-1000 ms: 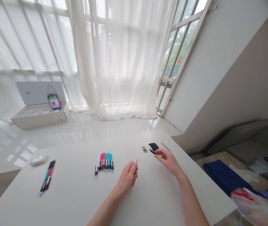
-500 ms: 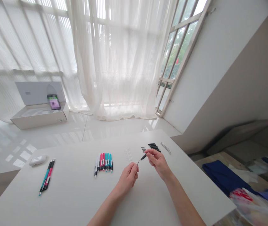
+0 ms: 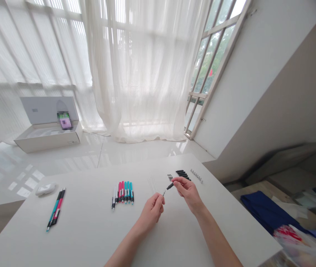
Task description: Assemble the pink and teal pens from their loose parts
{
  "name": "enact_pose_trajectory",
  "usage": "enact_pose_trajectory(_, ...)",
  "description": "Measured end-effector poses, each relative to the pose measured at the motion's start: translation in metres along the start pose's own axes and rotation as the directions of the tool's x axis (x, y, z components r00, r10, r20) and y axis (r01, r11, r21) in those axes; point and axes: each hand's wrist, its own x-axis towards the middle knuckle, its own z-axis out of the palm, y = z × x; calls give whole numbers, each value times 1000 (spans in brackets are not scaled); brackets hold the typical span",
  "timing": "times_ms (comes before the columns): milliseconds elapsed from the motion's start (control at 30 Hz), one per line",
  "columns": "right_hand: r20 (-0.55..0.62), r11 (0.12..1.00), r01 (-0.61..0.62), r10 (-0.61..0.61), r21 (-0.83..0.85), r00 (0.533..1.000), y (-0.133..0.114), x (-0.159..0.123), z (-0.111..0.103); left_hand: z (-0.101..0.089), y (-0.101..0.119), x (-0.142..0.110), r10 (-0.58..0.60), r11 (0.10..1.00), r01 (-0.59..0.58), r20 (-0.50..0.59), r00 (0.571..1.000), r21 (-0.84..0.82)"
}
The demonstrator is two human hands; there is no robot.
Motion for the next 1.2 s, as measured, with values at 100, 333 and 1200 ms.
enact_pose_trajectory(100,28,1000,9,-8,-28,1000,-2,-2,4,-1,-2,1,9,1000,-9,4,1000,0)
enact_pose_trajectory(333,94,999,-43,45,-19,995,-4,-2,3,-2,-3,3,-1,1000,1,12,1000,23)
enact_pose_trajectory(1200,233,986,-65,100,-152,967,-6,-5,9,-3,12,-12,38,997,-20,233,972,-78)
